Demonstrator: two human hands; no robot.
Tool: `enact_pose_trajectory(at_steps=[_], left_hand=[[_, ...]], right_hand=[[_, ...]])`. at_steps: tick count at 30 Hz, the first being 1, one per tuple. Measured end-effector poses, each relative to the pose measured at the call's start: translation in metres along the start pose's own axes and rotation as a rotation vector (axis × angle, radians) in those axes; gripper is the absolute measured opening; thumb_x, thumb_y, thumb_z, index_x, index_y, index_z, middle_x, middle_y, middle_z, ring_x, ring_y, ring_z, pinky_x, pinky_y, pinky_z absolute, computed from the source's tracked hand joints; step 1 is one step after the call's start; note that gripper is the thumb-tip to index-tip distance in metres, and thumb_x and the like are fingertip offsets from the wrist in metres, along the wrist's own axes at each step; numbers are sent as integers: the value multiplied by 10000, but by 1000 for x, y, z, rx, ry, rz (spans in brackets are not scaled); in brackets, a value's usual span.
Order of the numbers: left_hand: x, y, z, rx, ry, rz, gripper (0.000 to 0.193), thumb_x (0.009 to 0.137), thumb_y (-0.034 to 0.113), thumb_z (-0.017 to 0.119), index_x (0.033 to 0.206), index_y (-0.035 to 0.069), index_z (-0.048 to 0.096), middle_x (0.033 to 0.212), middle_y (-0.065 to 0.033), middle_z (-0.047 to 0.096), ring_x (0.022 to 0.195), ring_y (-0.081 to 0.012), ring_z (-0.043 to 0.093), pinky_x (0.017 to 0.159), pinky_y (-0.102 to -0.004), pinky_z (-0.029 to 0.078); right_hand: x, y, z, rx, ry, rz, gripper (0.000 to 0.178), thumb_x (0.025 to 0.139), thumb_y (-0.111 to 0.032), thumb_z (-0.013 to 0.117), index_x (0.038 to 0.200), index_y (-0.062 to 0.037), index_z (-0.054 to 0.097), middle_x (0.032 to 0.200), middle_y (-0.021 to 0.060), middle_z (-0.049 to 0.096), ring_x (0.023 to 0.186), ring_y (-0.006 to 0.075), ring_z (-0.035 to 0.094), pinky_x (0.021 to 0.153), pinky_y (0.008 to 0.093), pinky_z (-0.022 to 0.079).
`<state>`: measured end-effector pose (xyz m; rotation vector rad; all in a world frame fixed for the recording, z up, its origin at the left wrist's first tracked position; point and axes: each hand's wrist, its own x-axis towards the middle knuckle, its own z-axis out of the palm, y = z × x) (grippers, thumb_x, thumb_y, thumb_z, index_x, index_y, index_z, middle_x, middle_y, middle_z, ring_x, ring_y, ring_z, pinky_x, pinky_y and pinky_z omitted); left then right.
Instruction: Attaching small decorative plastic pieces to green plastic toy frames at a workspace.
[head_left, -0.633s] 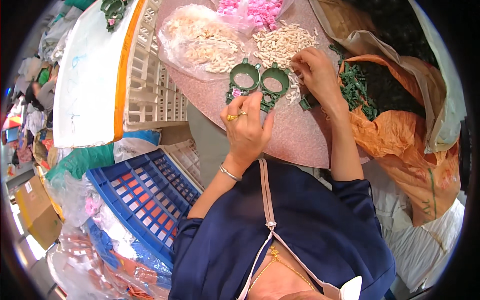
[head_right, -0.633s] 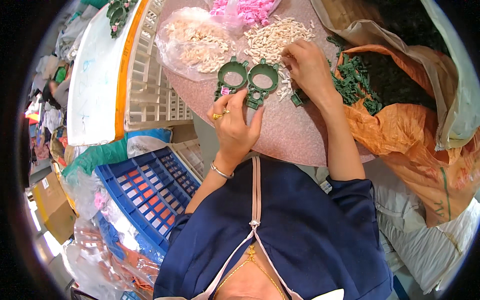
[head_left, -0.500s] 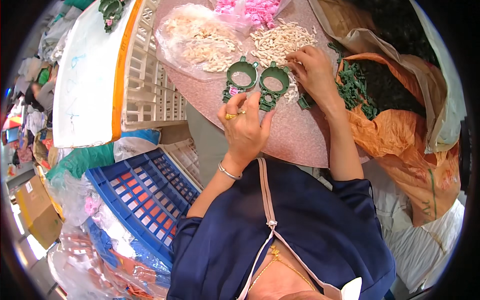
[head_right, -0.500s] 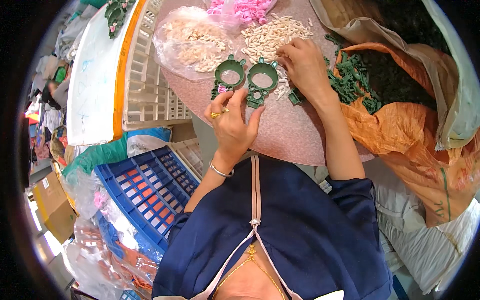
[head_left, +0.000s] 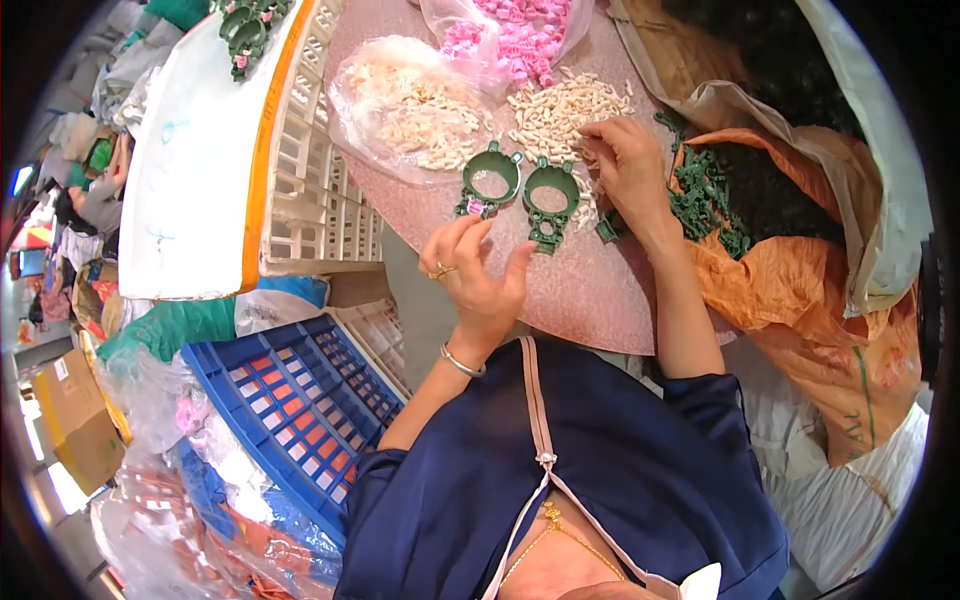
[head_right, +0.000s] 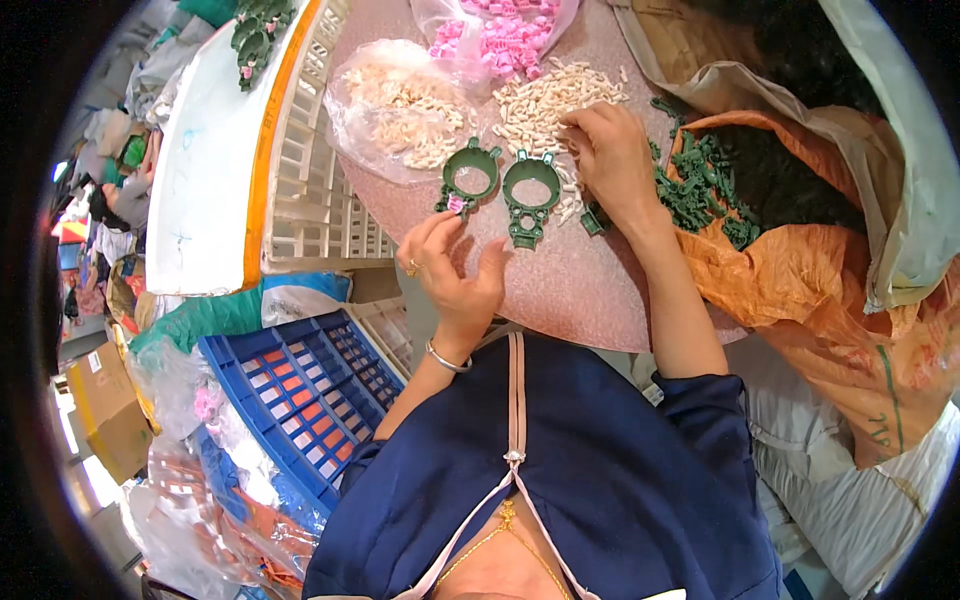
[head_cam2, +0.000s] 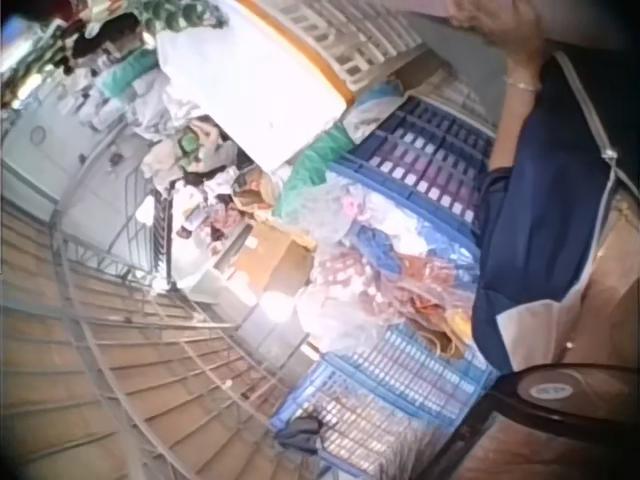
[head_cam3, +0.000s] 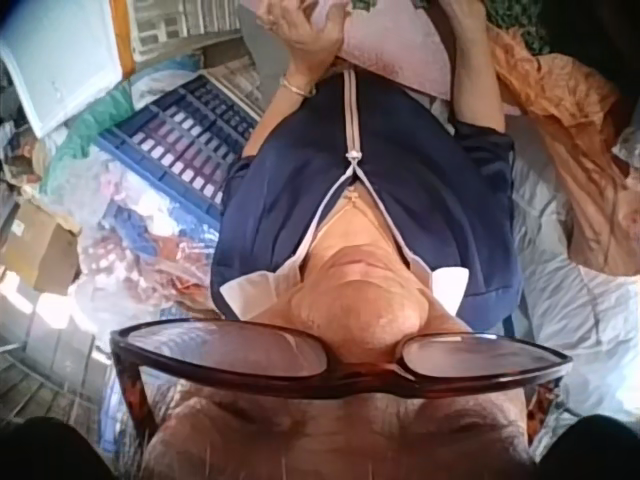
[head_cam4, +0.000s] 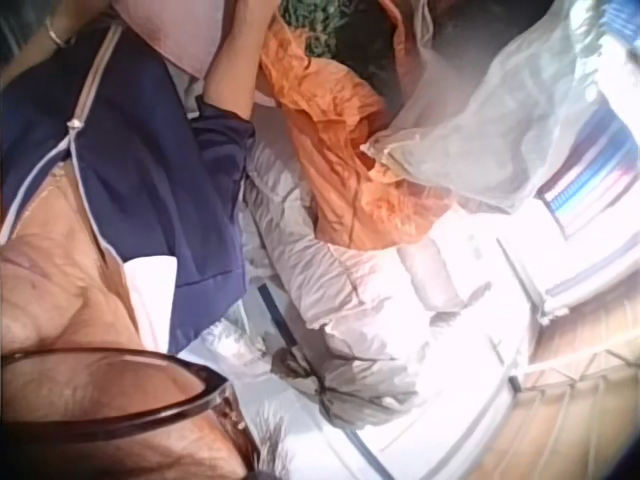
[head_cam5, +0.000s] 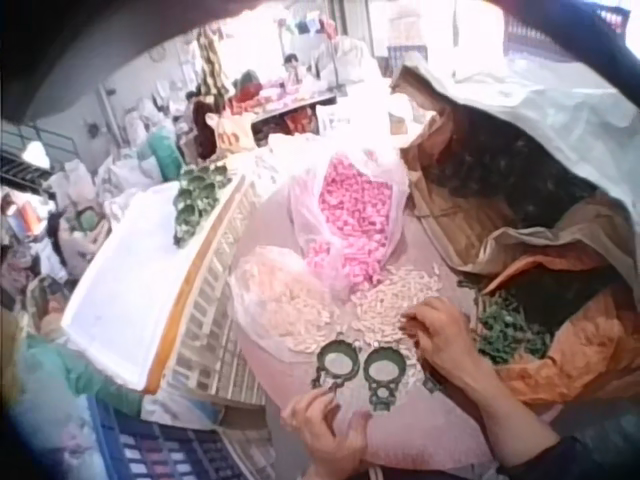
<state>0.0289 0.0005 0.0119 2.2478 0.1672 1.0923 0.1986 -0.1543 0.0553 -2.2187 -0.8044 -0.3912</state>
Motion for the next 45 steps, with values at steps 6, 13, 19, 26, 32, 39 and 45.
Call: enact_pose_trajectory(at_steps=[6,13,19,26,32,39,45], left_hand=[[7,6,-11,54,-41,63,435,780,260,841,1098,65,619,1195,-84,599,1126,-290,522,983,-443,342],[12,10,-12,56,-111,53,369,760,199,832,1062,82,657,1213,-72,596,1130,-288,525,981,-439,347],[9,1,-3,58,-56,6,516,754,253,842,1185,76,620,1209,-75,595,1136,-291,519,992,-442,339],[14,15,-10,111,-298,144,656,725,345,843,1228,30,564,1037,-72,651,1071,-260,538,933,-433,342],[13,8,-4,22,-287,109,584,726,168,833,1211,23,542,954,-66,707,1009,-251,593,937,-425,344],[11,8,-1,24,-250,132,605,700,140,823,1220,17,540,993,-63,695,1002,-247,597,937,-424,353],[12,8,-2,86,-285,166,480,735,174,830,1154,67,623,977,-34,718,1025,-240,597,927,-402,346]], right_hand=[[33,-8,9,-105,40,8,303,801,-33,713,1103,-52,693,989,163,670,963,381,630,863,463,505],[92,24,52,-326,-65,72,280,876,-137,685,1135,-32,671,987,178,697,923,406,655,782,484,508],[77,9,24,-78,-36,63,208,907,-140,657,1076,-31,709,969,184,708,881,356,684,766,420,521],[7,-47,-37,99,-476,-313,202,781,21,660,966,-38,716,899,107,645,850,307,649,736,371,522],[-12,-57,-35,-29,-583,-406,271,770,-51,631,1031,-58,706,939,72,598,928,245,599,772,331,514],[-15,-40,-40,166,-358,-250,355,809,103,647,1142,-11,688,1099,115,656,1001,252,647,811,321,551],[-35,-24,-74,427,-39,199,127,927,22,628,1042,20,683,1062,64,716,917,148,667,800,250,513]])
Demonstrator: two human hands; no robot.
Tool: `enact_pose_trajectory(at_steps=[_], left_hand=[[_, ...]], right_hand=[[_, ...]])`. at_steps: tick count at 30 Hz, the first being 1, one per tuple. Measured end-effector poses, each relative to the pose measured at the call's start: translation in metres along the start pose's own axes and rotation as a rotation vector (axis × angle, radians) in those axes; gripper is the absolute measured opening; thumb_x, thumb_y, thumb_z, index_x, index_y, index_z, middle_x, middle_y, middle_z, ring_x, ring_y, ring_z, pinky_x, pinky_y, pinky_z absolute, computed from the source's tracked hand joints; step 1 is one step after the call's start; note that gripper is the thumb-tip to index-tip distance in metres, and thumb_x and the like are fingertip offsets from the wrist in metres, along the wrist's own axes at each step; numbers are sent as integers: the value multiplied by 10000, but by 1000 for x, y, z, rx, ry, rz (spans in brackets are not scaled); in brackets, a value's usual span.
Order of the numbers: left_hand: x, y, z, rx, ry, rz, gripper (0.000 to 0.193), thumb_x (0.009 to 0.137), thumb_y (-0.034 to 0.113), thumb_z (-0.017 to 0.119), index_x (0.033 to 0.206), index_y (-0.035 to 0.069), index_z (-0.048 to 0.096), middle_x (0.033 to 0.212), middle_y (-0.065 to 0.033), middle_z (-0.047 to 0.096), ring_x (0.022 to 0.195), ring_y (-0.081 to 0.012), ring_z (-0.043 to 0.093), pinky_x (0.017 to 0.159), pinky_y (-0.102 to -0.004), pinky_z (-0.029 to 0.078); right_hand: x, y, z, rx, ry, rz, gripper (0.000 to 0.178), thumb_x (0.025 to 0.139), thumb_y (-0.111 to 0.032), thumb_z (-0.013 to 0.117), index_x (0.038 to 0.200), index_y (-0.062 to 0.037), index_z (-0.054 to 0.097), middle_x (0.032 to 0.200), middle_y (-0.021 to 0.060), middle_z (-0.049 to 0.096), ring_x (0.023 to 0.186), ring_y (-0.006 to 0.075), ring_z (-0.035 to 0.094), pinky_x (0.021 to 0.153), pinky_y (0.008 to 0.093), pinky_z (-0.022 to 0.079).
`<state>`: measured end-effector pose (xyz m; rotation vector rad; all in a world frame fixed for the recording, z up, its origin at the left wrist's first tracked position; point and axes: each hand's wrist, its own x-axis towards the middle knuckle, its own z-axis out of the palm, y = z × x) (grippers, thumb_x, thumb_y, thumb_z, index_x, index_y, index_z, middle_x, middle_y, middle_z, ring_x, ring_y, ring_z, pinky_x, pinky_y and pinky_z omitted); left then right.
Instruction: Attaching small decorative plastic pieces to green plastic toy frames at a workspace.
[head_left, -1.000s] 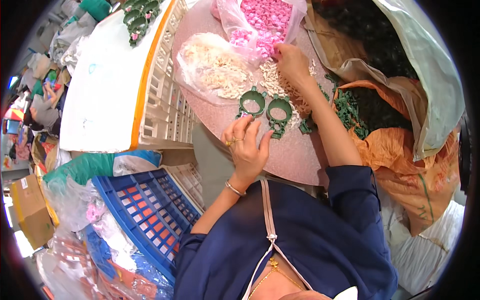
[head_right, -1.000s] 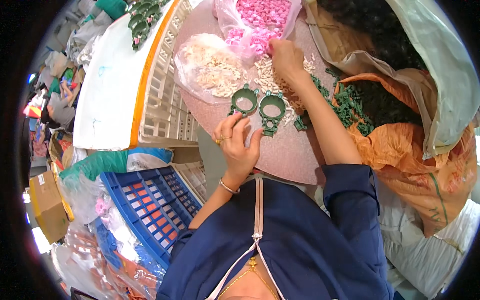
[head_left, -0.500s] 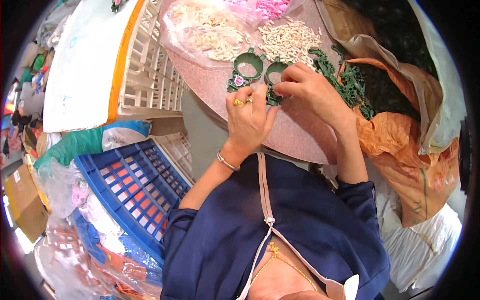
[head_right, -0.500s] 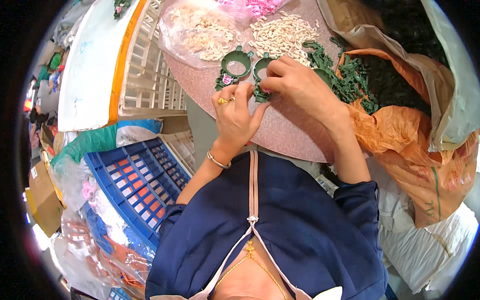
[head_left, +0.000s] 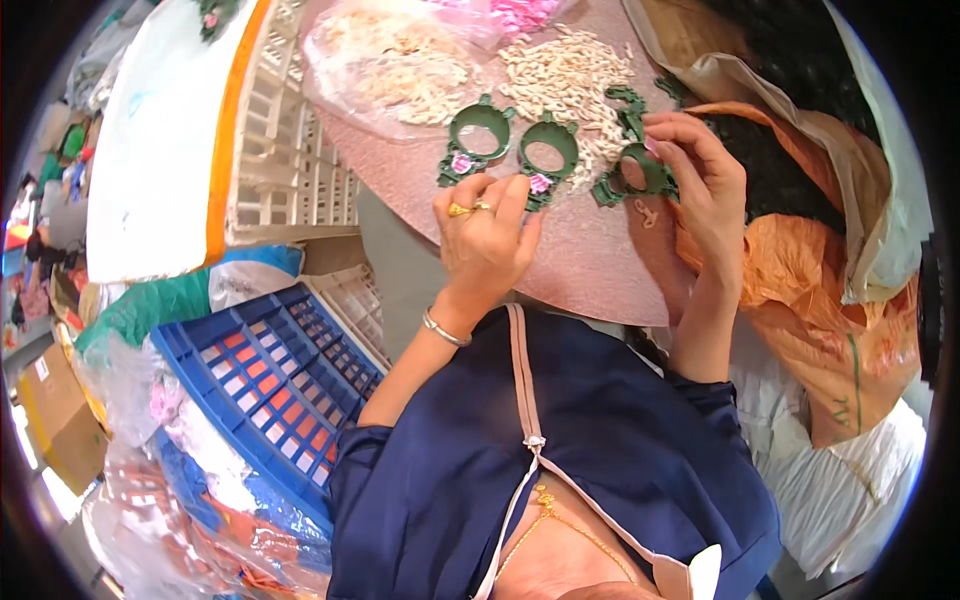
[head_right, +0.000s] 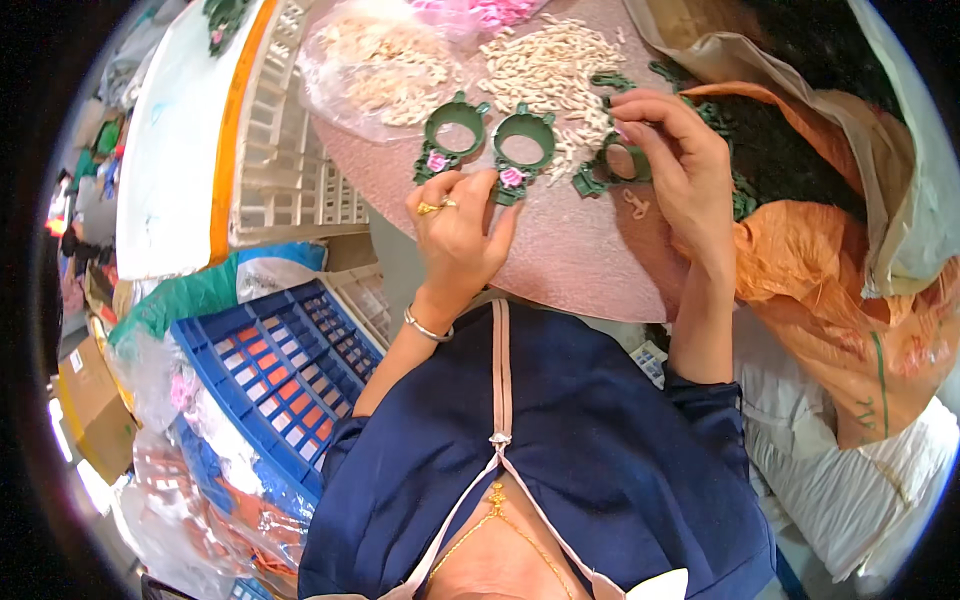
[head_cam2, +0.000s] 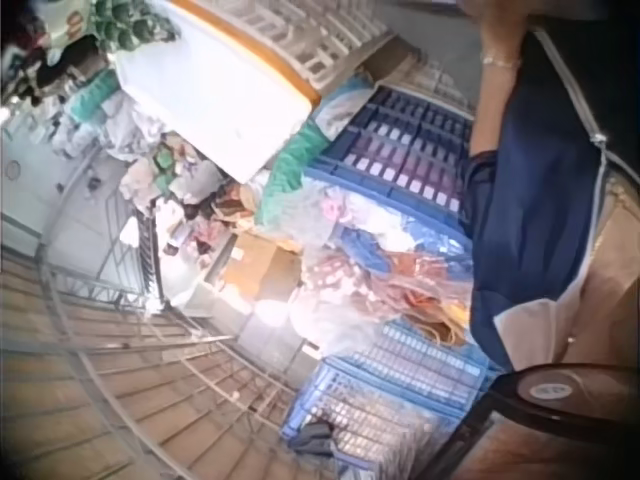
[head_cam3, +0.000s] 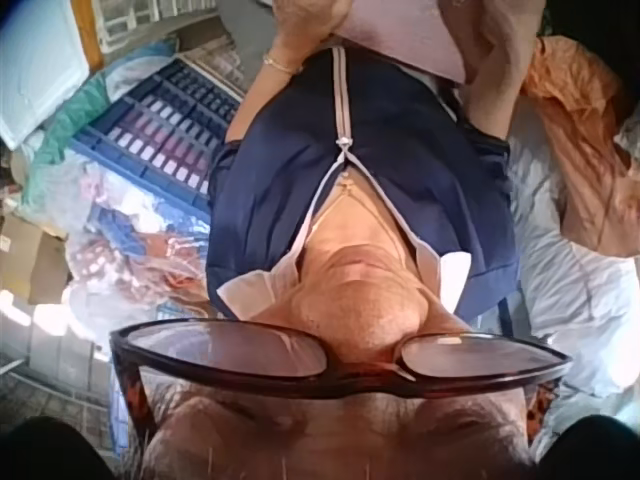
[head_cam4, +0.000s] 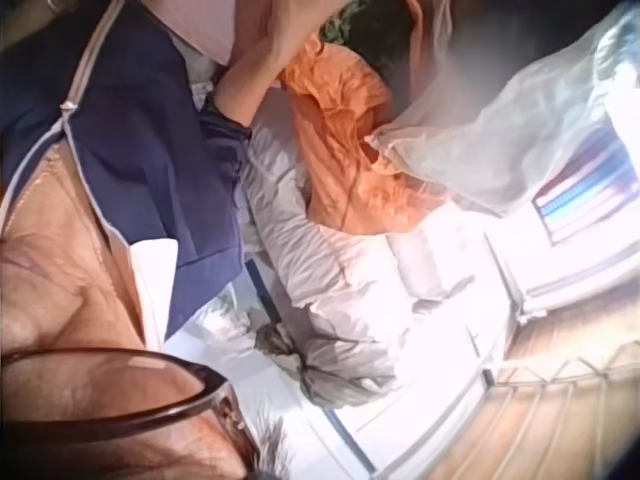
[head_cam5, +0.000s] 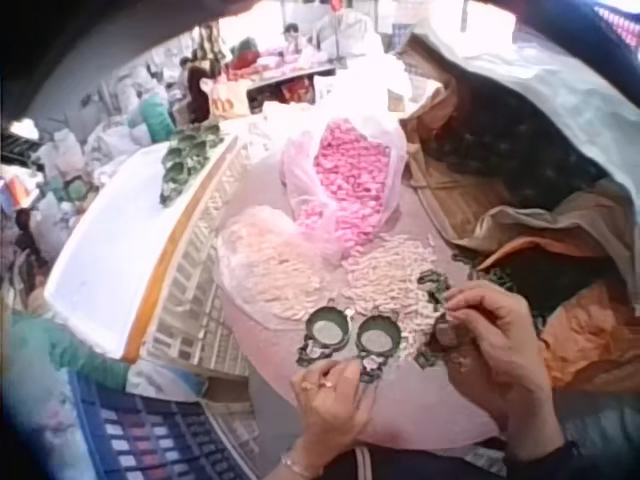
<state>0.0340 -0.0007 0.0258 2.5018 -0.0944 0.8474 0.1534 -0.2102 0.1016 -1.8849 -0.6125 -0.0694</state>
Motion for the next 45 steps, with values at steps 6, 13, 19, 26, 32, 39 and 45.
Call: enact_pose_trajectory(at_steps=[6,13,19,26,32,39,45], left_hand=[[0,1,-1,62,-20,19,356,743,193,818,1082,139,723,1029,-14,676,1044,-239,564,933,-412,356],[2,1,-4,13,-34,-18,482,713,317,849,1117,109,689,1142,-57,626,1085,-265,534,946,-427,353],[0,0,-3,27,-27,-10,493,726,329,840,1125,88,681,1169,-65,622,1117,-276,531,955,-431,357],[0,-1,-3,28,-29,22,471,741,317,830,1120,80,679,1178,-58,624,1131,-271,535,964,-431,359],[0,-1,-4,13,-16,21,481,729,302,841,1113,72,665,1153,-54,634,1119,-268,546,959,-434,356],[1,2,-6,6,-10,-25,597,721,285,876,1194,50,599,1040,-70,687,1044,-256,584,953,-409,336],[-2,0,-1,-16,106,-23,515,719,182,883,1147,58,623,977,-46,721,981,-219,611,934,-382,349]], right_hand=[[-41,21,-9,513,134,443,190,1000,-53,601,1166,6,673,1009,75,699,874,132,692,736,234,562],[-42,5,8,-19,48,376,133,917,-59,687,1012,22,735,872,77,723,753,135,673,679,262,520],[-35,6,19,-434,5,196,119,844,-112,733,897,-6,742,844,132,711,823,296,651,763,383,511],[-40,8,30,-555,70,159,167,829,-164,750,816,2,734,839,134,667,862,320,586,785,418,464],[-37,11,29,-647,102,65,156,821,-147,756,833,-2,703,905,144,610,901,333,554,813,424,439],[-36,8,35,-625,83,39,146,812,-113,752,912,-31,683,926,123,597,930,321,550,834,419,430],[-35,6,40,-681,140,38,113,825,-56,722,930,-26,693,914,120,622,920,309,562,828,411,436]])
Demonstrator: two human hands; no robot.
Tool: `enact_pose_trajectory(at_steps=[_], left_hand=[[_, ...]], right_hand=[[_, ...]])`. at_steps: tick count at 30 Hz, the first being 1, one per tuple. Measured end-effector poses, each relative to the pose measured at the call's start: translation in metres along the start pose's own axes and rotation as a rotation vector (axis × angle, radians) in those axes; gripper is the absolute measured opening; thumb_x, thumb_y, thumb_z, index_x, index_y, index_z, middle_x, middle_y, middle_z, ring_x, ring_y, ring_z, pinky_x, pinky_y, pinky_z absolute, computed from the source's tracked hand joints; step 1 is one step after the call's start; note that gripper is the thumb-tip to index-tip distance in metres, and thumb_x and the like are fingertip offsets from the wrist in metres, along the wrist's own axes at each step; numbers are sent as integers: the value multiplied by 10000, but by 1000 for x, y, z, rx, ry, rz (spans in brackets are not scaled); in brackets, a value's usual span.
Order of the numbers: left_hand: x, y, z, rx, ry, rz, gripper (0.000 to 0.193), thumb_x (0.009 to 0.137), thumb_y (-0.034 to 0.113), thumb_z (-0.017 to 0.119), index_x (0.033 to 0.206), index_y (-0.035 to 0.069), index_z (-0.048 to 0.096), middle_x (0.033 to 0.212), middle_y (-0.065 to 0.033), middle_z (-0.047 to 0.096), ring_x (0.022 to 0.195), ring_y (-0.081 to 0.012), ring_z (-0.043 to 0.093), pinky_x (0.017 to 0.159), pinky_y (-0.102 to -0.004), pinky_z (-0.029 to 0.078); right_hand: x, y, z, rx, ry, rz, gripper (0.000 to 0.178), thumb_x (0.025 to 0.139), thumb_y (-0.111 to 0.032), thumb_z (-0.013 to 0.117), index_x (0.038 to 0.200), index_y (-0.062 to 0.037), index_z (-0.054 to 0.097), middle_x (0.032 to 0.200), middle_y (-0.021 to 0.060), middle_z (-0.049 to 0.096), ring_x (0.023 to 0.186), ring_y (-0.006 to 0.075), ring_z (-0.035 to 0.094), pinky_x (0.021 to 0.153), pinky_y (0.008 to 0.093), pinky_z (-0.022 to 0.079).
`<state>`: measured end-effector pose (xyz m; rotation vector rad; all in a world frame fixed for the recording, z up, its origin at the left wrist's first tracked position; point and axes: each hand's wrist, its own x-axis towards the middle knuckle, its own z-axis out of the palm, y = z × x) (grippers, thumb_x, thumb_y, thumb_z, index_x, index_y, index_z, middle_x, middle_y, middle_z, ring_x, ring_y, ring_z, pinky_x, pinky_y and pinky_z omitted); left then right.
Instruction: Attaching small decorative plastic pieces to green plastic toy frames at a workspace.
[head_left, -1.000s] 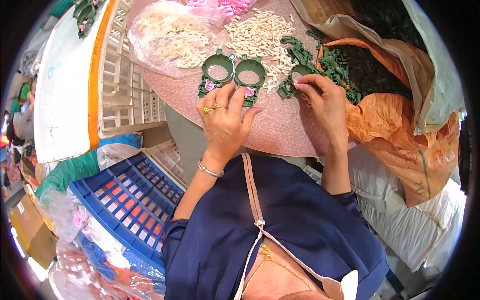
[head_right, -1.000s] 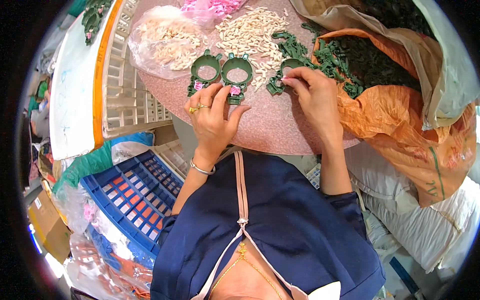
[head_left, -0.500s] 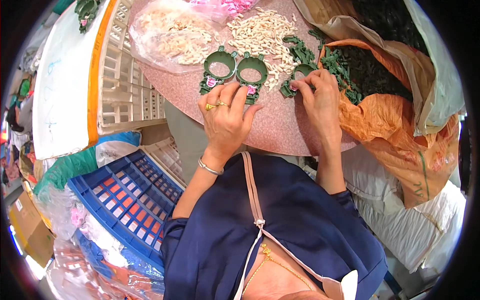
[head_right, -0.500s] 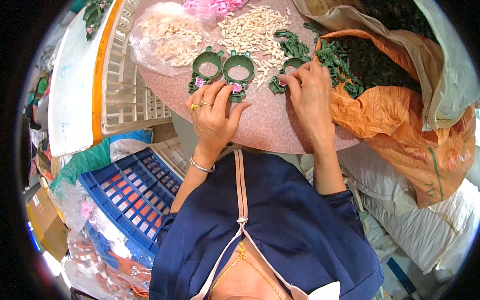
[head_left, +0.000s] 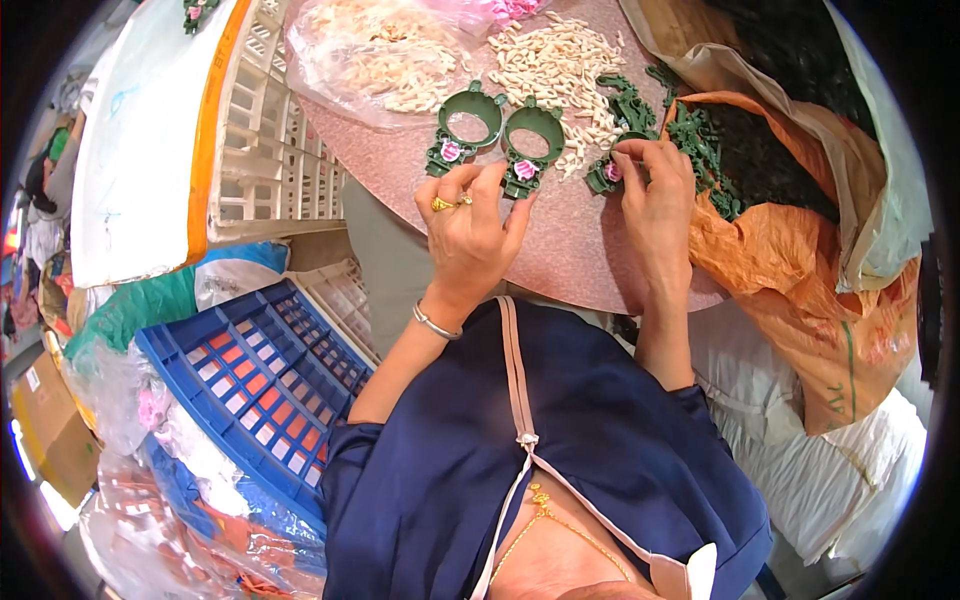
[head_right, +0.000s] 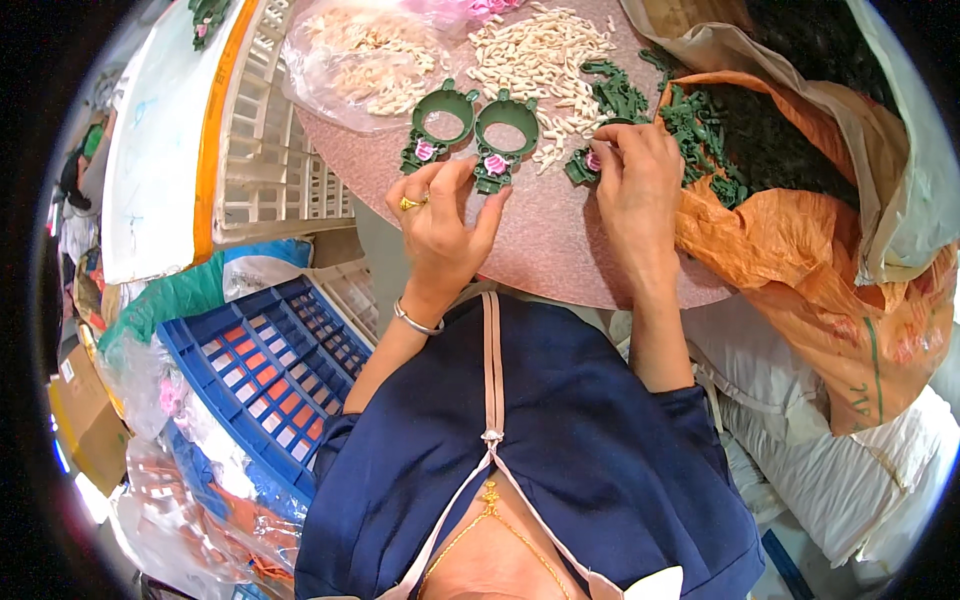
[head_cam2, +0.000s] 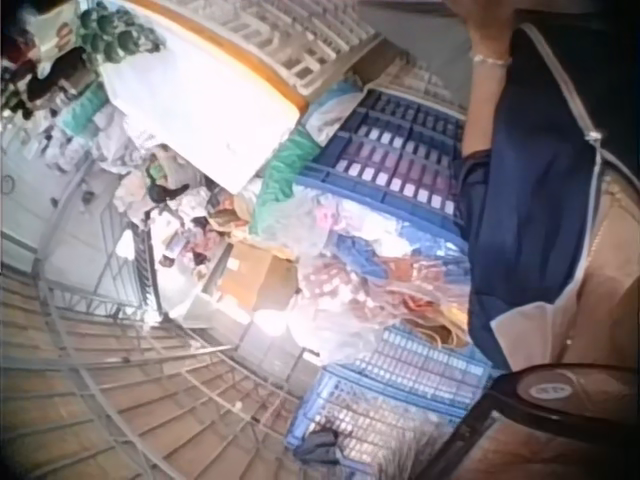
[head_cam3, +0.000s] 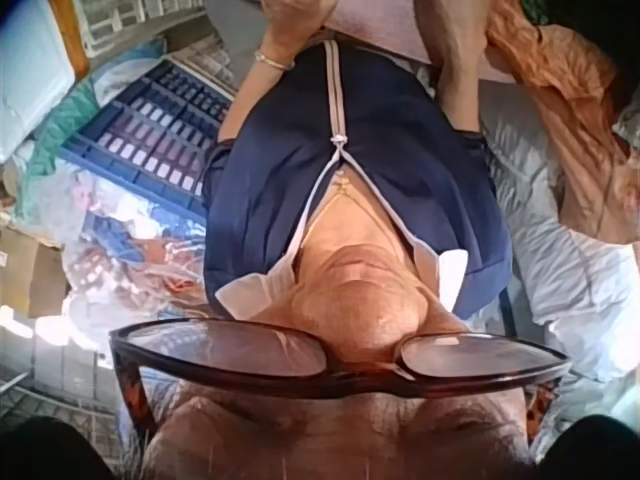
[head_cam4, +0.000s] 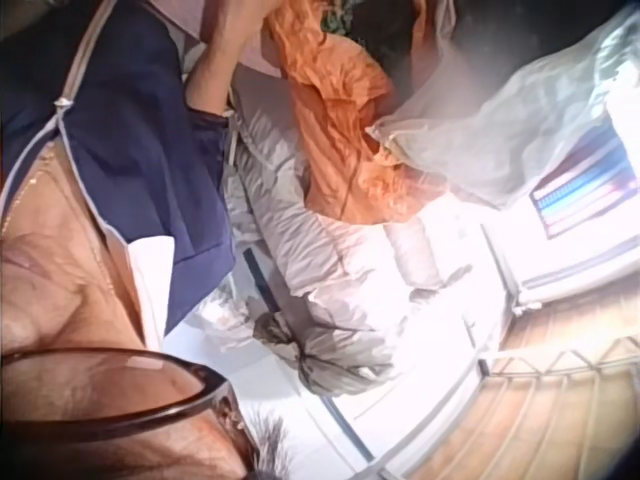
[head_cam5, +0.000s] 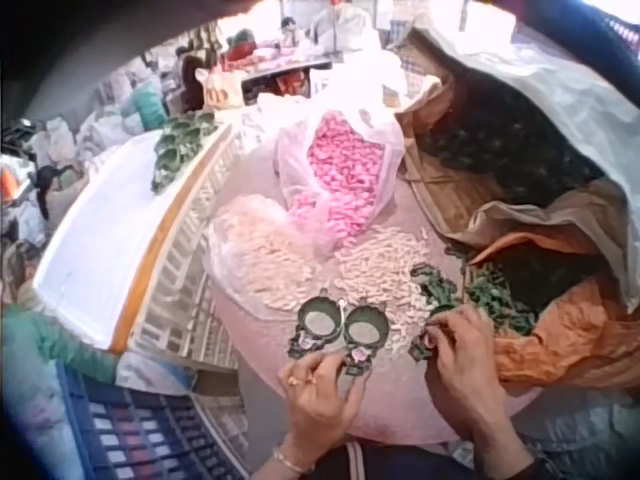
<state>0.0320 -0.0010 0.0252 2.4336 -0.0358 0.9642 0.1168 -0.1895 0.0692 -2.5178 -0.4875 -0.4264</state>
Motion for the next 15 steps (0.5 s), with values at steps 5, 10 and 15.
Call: enact_pose_trajectory(at_steps=[5,10,15], left_hand=[[-3,-2,-2,-41,40,11,518,707,146,884,1147,51,626,1017,-44,723,981,-216,624,924,-378,360],[-4,-6,0,-95,87,78,543,714,107,847,1199,34,614,988,-44,682,960,-205,614,892,-392,374],[-4,-7,0,-194,87,20,536,695,93,877,1163,47,621,1060,-45,696,1001,-228,599,899,-372,412]], right_hand=[[-3,-22,-7,403,-118,38,120,827,-81,742,927,-20,715,853,118,654,831,293,600,745,384,465],[-8,-43,11,379,-146,-123,136,809,-101,751,890,-8,694,834,130,642,809,308,601,725,401,467],[0,-39,12,459,-208,-68,111,831,-89,730,884,-3,685,824,134,635,803,310,598,726,396,462]])
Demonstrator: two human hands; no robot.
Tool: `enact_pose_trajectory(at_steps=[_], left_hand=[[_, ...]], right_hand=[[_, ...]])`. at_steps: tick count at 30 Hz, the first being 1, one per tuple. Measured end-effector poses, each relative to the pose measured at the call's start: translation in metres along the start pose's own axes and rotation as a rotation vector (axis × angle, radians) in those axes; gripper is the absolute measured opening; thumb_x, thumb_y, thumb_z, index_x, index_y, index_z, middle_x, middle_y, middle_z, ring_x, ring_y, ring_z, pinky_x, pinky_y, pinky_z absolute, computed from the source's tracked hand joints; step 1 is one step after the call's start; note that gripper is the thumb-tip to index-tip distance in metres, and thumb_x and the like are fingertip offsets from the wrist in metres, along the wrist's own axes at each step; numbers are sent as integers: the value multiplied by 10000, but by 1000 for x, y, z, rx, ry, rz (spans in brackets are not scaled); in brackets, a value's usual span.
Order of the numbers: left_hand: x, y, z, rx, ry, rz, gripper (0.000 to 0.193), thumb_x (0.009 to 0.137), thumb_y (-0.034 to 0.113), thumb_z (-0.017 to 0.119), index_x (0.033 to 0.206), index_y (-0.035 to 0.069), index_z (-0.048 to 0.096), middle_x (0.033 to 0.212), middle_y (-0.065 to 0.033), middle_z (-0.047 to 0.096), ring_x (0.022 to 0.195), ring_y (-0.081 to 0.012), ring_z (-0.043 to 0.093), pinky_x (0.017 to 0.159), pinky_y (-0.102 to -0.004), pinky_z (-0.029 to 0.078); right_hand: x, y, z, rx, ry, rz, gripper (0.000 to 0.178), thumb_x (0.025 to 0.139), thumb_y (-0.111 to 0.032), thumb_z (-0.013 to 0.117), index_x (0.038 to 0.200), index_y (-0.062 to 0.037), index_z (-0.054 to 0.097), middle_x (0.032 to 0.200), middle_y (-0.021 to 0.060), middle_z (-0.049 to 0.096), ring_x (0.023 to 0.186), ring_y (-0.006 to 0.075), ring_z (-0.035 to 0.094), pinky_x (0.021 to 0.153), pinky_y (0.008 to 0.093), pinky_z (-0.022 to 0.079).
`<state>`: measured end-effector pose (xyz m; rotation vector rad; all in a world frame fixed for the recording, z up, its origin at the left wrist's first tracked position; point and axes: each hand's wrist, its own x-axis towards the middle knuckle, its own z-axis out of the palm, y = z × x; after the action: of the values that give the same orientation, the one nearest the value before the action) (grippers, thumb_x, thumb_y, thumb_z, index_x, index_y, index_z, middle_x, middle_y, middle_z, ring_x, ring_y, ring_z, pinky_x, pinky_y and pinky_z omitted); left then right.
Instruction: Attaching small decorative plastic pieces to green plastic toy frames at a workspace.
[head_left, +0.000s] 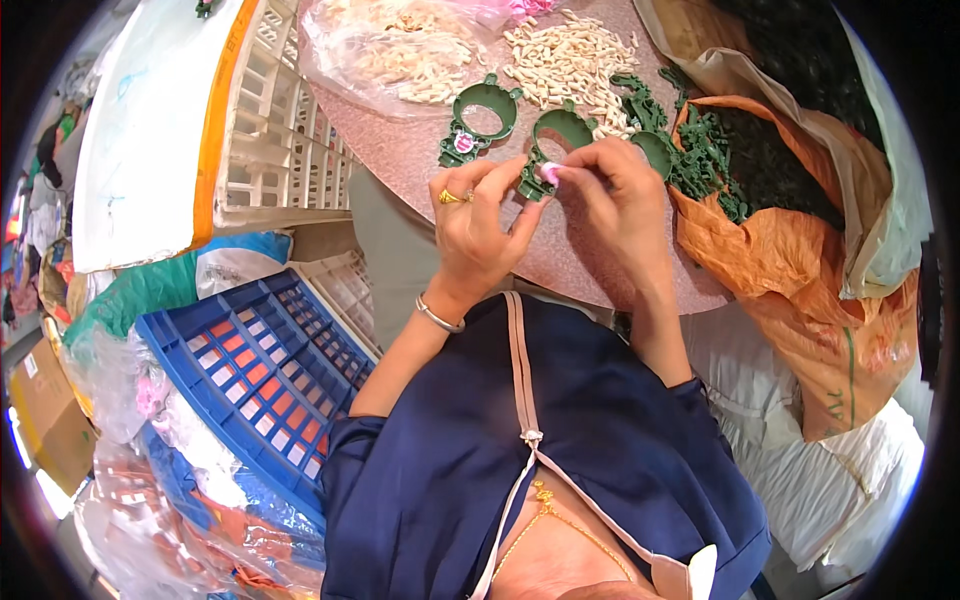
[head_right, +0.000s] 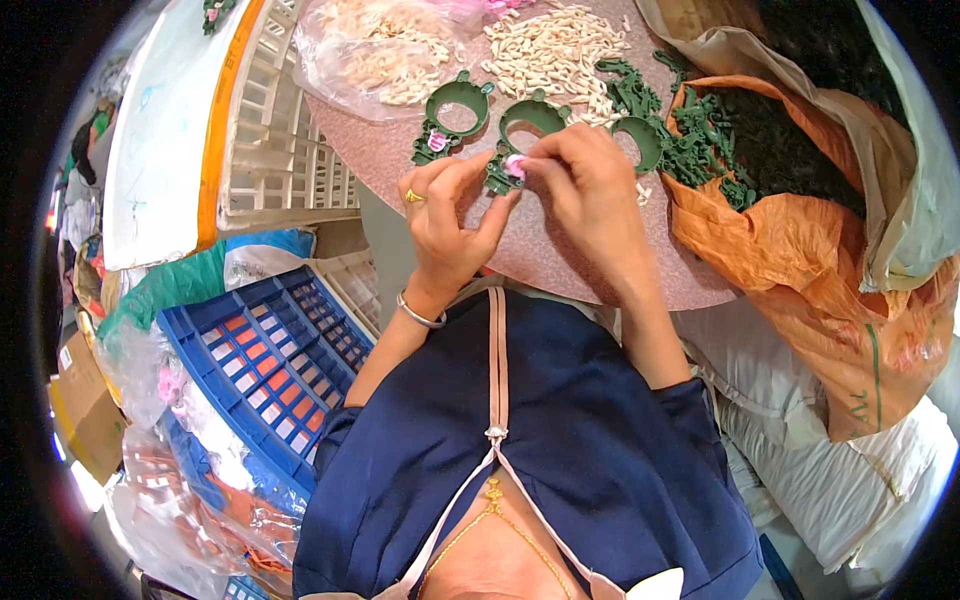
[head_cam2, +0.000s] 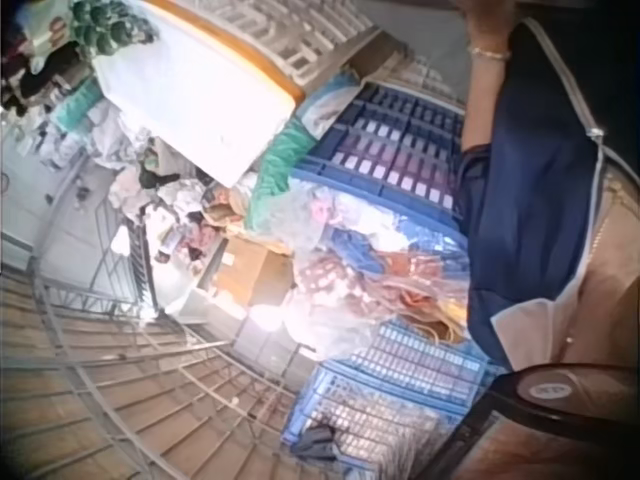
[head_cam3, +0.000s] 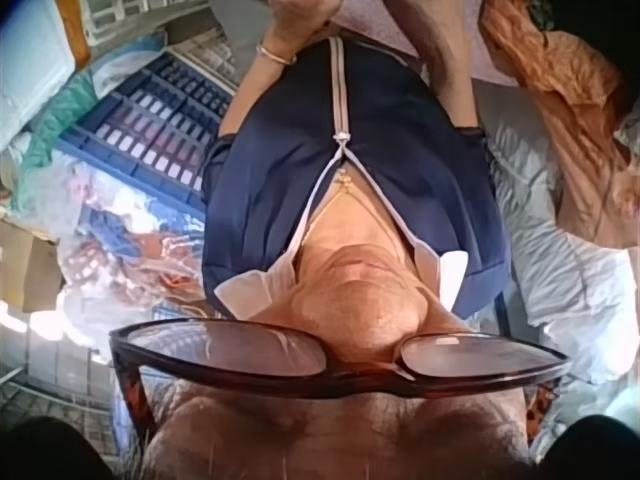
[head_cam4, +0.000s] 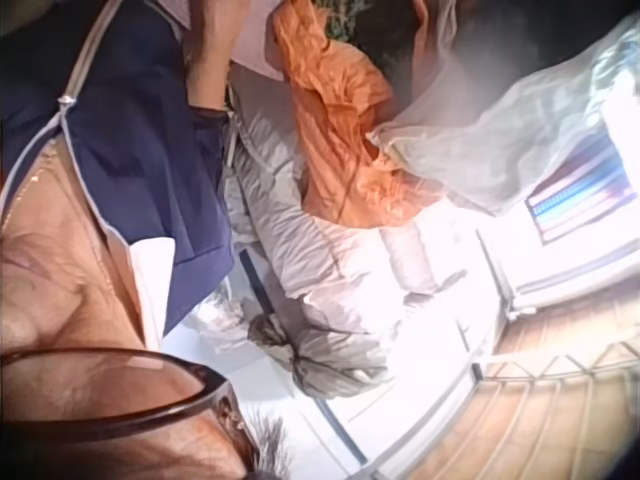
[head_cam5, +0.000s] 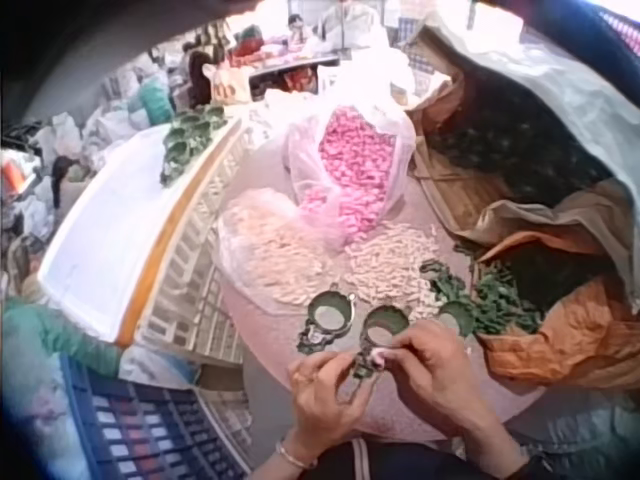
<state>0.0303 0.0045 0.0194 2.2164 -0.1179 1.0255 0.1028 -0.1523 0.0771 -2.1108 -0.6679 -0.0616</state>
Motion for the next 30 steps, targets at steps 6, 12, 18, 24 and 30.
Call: enact_pose_trajectory(at_steps=[6,12,18,24,30], left_hand=[[2,1,-4,-110,-98,-70,525,704,85,865,1178,66,642,1042,-50,677,1019,-232,577,907,-371,412],[5,-3,-6,-94,-139,57,555,683,107,876,1189,93,651,984,-33,683,955,-224,591,900,-382,390],[4,-5,-7,-100,-176,82,542,678,93,868,1176,98,652,946,-20,677,938,-224,586,903,-390,387],[4,-4,-8,-134,-141,-2,507,683,62,856,1148,84,655,920,-39,676,966,-243,565,911,-408,396],[6,-1,-5,-94,-96,16,493,697,131,833,1138,89,616,853,-21,652,911,-222,601,912,-407,377]], right_hand=[[19,0,-30,-188,-135,-222,84,783,-54,721,863,-62,694,885,75,609,898,275,574,787,379,440],[24,-9,-28,-394,-248,-365,47,759,-97,676,804,-84,672,900,64,591,923,263,573,812,376,427],[31,-13,-24,-528,-335,-437,62,765,-141,650,800,-89,655,879,66,569,912,250,572,822,366,427],[23,-8,-19,-396,-121,-381,180,768,-56,651,945,-86,666,944,76,624,953,283,599,832,389,430],[-3,10,-30,-318,219,-85,199,839,32,655,1001,-73,706,997,103,660,961,298,611,850,393,442]])
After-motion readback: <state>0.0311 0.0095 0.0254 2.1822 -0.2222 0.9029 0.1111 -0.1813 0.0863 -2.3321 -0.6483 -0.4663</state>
